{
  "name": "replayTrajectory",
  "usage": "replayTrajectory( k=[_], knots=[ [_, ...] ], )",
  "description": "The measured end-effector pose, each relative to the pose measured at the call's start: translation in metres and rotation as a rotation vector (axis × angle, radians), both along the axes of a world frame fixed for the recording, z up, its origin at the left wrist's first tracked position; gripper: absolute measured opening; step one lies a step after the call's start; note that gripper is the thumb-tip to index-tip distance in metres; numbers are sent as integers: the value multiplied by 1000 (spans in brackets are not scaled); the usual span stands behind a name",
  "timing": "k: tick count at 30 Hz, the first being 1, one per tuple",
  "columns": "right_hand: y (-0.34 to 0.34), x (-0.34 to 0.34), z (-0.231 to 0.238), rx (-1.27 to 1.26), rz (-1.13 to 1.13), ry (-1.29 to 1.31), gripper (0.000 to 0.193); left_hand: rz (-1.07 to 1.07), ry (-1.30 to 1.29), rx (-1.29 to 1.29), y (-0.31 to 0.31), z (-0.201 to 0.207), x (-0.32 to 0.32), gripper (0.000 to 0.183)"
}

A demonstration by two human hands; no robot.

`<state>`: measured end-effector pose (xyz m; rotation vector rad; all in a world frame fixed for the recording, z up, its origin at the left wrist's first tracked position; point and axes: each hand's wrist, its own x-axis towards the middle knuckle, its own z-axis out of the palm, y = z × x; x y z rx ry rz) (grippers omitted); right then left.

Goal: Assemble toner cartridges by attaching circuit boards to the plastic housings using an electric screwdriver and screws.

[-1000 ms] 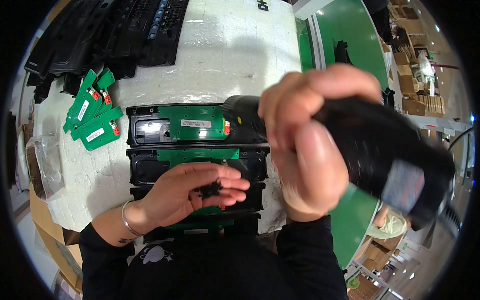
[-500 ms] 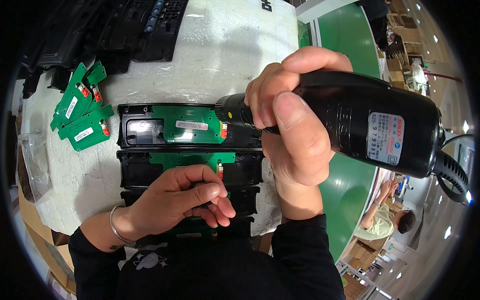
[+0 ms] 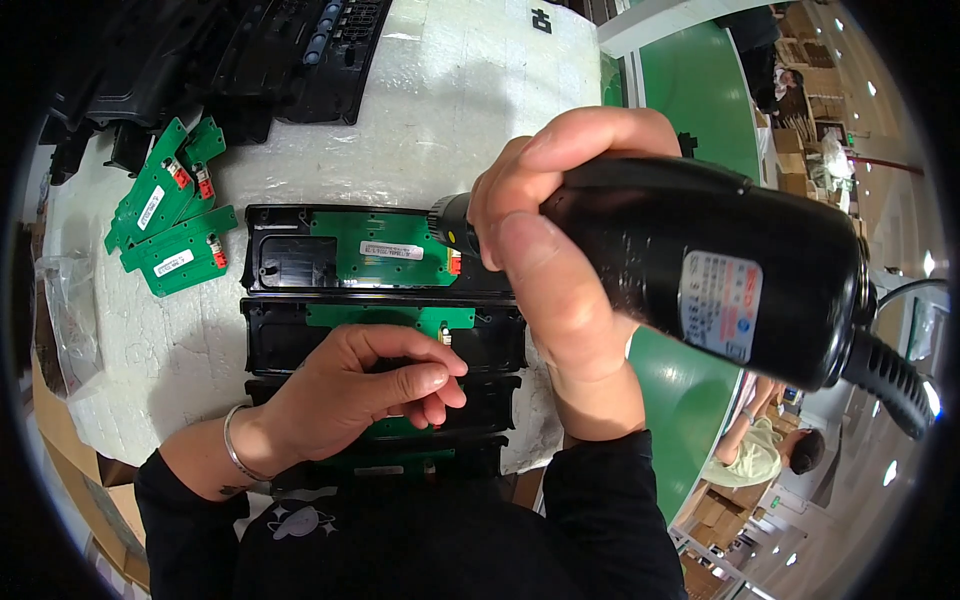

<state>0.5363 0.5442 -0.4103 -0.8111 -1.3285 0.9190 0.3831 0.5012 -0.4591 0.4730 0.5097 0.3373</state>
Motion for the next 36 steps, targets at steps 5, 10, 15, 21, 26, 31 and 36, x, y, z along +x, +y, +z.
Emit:
replayTrajectory(
  k=[5,10,15,21,26,31,36],
  knots=[
    [1,-6,3,-46,-63,-46,30,29,-15,-89,2,-2,-2,13],
    [14,0,5,-77,-48,-46,28,95,9,-71,4,-6,-5,12],
    [26,3,7,-136,-19,-61,26,402,21,-101,19,-9,-13,13],
    [27,-5,6,-144,-52,-106,18,553,37,-100,24,-16,-14,18],
    [31,-9,7,-161,91,-81,16,575,65,-93,24,-12,-13,18],
    [30,-5,5,-128,74,-36,16,529,52,-92,24,-13,-14,19],
    [21,-5,12,-71,-141,-193,18,499,24,-115,22,-10,-15,18]
  ],
)
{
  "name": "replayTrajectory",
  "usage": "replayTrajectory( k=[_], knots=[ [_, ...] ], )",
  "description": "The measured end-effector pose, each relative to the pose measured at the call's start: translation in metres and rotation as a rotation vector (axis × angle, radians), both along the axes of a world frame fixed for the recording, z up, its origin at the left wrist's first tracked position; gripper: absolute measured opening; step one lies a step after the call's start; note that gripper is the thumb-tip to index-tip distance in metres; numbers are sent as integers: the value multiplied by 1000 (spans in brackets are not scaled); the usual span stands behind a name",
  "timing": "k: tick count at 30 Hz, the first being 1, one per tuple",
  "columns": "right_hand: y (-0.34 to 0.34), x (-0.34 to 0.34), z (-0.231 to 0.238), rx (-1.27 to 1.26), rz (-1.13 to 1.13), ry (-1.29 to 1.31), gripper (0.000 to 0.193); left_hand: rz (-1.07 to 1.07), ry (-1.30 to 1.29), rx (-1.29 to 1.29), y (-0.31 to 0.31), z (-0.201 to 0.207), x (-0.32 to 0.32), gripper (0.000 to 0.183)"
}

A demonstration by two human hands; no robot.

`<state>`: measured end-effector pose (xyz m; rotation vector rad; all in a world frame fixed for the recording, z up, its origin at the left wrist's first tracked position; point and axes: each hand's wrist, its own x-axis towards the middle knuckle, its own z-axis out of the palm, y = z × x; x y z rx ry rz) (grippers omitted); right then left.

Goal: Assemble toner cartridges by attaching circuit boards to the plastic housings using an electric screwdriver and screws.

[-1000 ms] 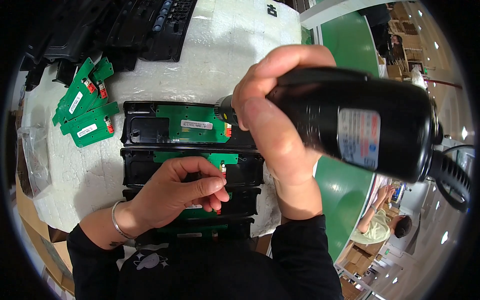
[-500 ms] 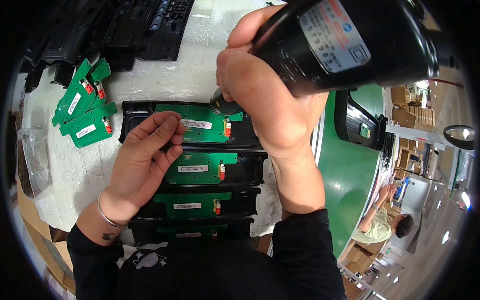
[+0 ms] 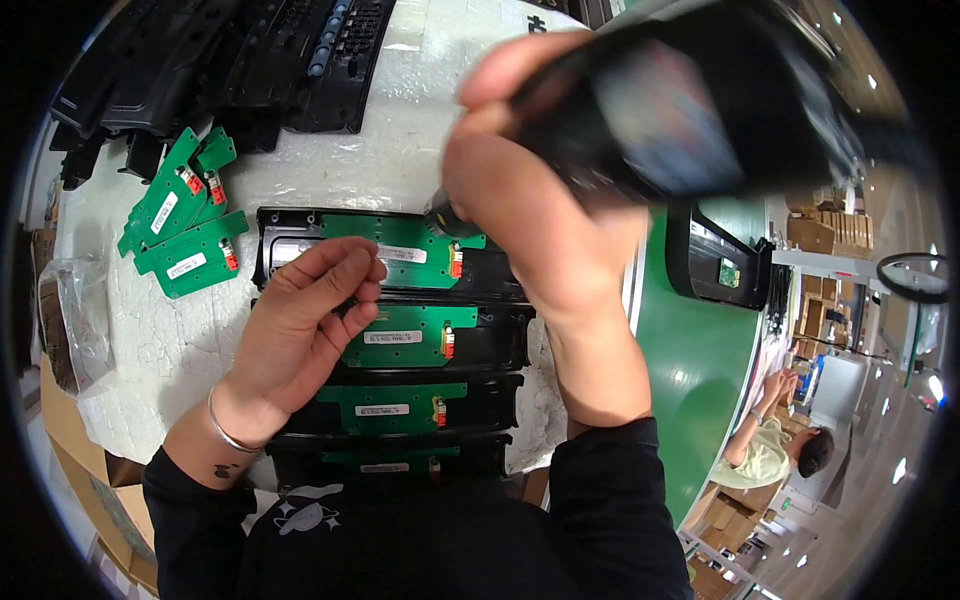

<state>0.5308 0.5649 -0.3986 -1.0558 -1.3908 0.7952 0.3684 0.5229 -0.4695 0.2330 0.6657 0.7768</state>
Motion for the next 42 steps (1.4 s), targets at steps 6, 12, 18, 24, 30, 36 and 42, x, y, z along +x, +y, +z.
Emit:
replayTrajectory(
  k=[6,12,18,24,30,36,42],
  knots=[
    [-41,32,50,249,575,405,27,-48,-113,-132,-11,7,6,18],
    [-64,11,48,327,357,416,29,-101,-221,-110,-18,4,11,18],
    [-65,5,48,333,388,411,30,-102,-283,-123,-21,2,10,17],
    [-60,27,50,290,544,321,30,-82,-330,-122,-21,-1,10,18],
    [-56,9,48,166,553,283,33,-86,-324,-80,-21,2,8,23],
    [-7,-18,0,113,189,421,26,-213,-180,-63,-29,7,2,40],
    [3,-23,-3,-24,129,227,25,-271,-166,28,-36,-1,-9,26]
  ],
)
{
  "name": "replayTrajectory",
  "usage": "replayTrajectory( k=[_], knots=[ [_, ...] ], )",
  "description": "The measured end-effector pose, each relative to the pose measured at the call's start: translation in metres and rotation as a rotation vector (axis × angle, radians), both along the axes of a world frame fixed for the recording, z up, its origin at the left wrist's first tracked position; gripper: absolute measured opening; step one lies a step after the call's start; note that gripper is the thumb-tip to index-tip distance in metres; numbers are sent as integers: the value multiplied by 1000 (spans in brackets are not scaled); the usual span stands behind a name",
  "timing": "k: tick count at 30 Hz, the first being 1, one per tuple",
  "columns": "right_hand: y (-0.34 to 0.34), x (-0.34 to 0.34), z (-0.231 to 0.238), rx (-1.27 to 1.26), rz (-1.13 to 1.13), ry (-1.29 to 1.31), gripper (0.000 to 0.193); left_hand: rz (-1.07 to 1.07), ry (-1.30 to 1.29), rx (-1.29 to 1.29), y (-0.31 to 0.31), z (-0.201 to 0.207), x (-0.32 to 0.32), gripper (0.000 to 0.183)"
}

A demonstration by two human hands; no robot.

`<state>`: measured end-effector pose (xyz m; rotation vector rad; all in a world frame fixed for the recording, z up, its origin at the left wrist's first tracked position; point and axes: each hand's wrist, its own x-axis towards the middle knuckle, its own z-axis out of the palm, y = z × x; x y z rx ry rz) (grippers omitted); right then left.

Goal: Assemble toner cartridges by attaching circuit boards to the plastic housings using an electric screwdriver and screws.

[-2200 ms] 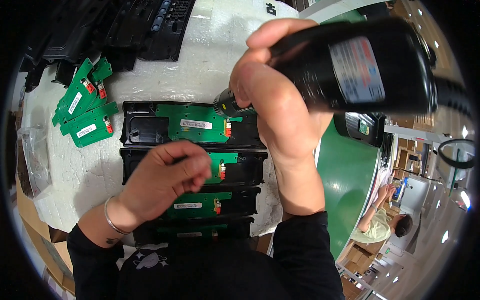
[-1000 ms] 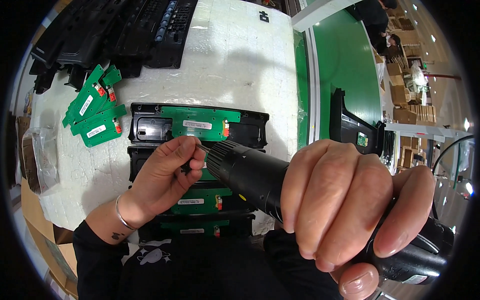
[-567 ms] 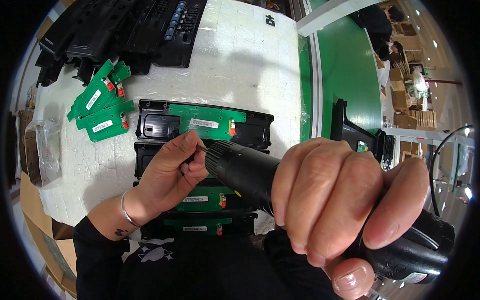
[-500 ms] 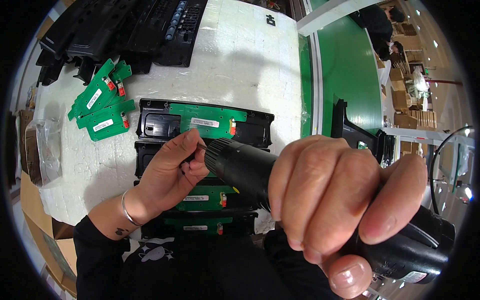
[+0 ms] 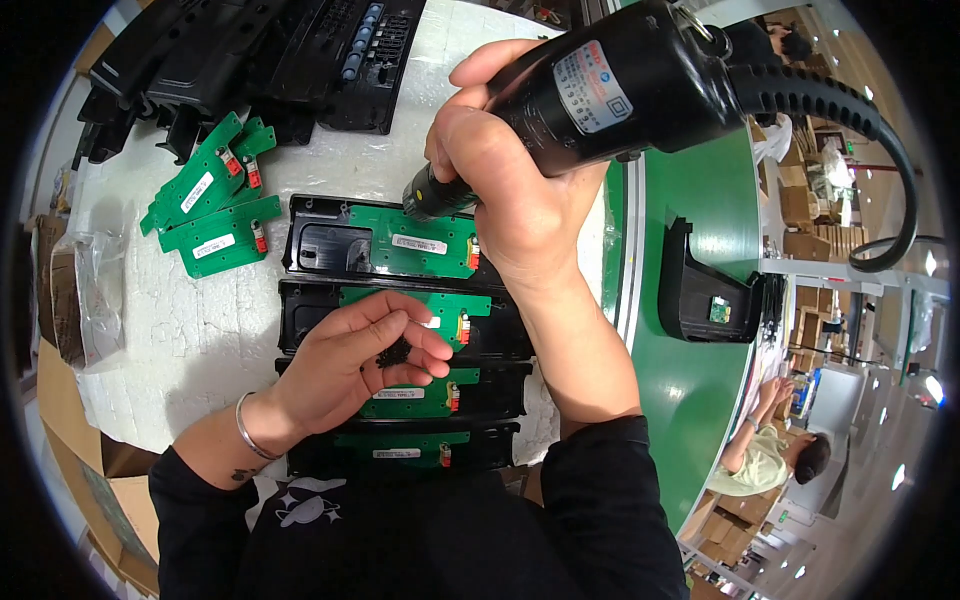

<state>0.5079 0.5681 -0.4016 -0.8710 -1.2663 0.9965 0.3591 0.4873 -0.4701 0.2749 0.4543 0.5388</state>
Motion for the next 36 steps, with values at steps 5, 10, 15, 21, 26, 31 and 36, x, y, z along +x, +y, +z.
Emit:
replayTrajectory(
  k=[5,10,15,21,26,31,36],
  knots=[
    [4,-3,-3,0,7,-3,23,-22,-3,46,4,2,-5,20],
    [13,-6,-2,-48,41,-45,17,45,127,43,3,-2,-5,15],
    [16,-11,-3,-33,56,-106,11,75,125,-21,8,7,-7,14],
    [18,-12,-2,-28,76,-133,13,110,80,13,10,2,-15,16],
    [2,-11,13,62,33,22,20,215,84,-82,11,2,-14,15],
    [-39,5,60,188,410,190,25,268,-110,-184,12,-5,-16,17],
    [-50,9,62,217,487,84,27,255,-189,-185,8,-11,-16,17]
  ],
)
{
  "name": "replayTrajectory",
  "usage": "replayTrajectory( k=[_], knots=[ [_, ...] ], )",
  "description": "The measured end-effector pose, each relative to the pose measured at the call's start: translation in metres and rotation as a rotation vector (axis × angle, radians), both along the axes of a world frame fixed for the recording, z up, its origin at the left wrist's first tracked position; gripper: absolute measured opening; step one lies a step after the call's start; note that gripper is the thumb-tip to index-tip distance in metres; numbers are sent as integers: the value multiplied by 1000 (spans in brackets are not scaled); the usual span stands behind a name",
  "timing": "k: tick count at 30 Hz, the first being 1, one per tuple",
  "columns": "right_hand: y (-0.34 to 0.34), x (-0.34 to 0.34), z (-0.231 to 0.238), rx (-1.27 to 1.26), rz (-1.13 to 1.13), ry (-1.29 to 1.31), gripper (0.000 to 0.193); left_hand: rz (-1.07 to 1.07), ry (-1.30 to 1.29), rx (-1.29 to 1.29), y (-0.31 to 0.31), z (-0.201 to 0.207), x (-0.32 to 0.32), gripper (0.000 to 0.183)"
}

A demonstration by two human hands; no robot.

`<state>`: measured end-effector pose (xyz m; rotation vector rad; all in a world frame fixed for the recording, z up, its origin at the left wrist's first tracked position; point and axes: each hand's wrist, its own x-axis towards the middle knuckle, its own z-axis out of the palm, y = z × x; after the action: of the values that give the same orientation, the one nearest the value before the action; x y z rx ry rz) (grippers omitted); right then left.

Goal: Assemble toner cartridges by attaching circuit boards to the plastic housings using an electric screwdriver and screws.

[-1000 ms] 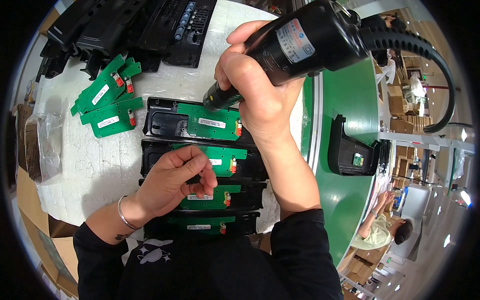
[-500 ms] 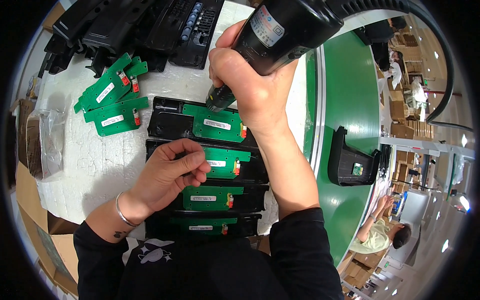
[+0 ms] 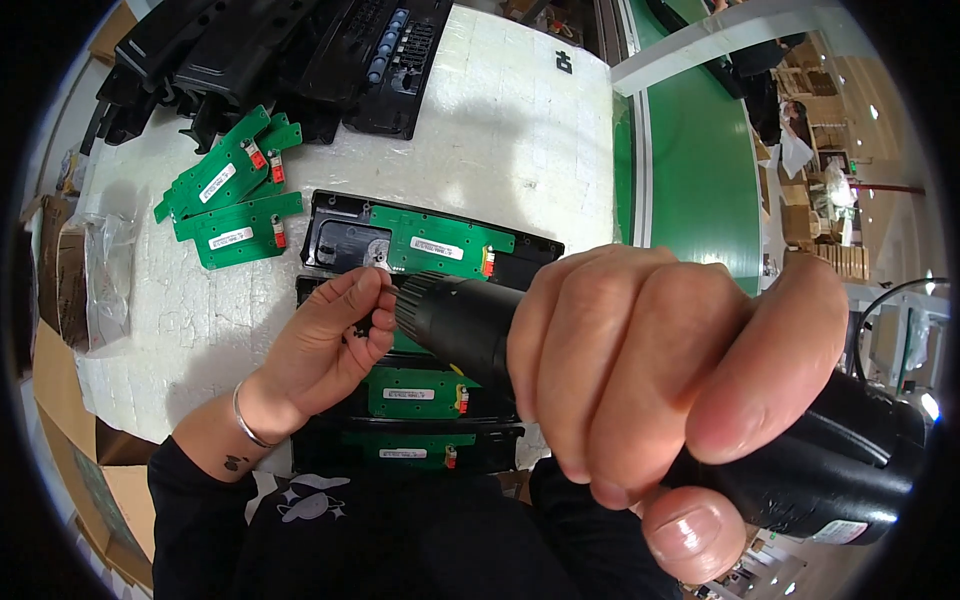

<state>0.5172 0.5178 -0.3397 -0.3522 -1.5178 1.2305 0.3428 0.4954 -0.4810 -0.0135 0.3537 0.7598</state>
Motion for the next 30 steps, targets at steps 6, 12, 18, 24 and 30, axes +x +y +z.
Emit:
replayTrajectory(
  k=[6,12,18,24,30],
  knots=[
    [0,-1,0,61,83,-77,28,-19,-129,-7,-1,-4,-2,21],
    [29,-32,-39,-33,-88,14,28,-129,55,-5,1,17,7,36],
    [60,-41,-64,-194,-267,114,21,-275,185,159,-2,7,8,34],
    [62,-45,-70,-218,-267,23,19,-292,203,289,-4,8,4,24],
    [65,-57,-66,-98,-308,-261,16,-305,237,346,-2,12,3,20]
  ],
)
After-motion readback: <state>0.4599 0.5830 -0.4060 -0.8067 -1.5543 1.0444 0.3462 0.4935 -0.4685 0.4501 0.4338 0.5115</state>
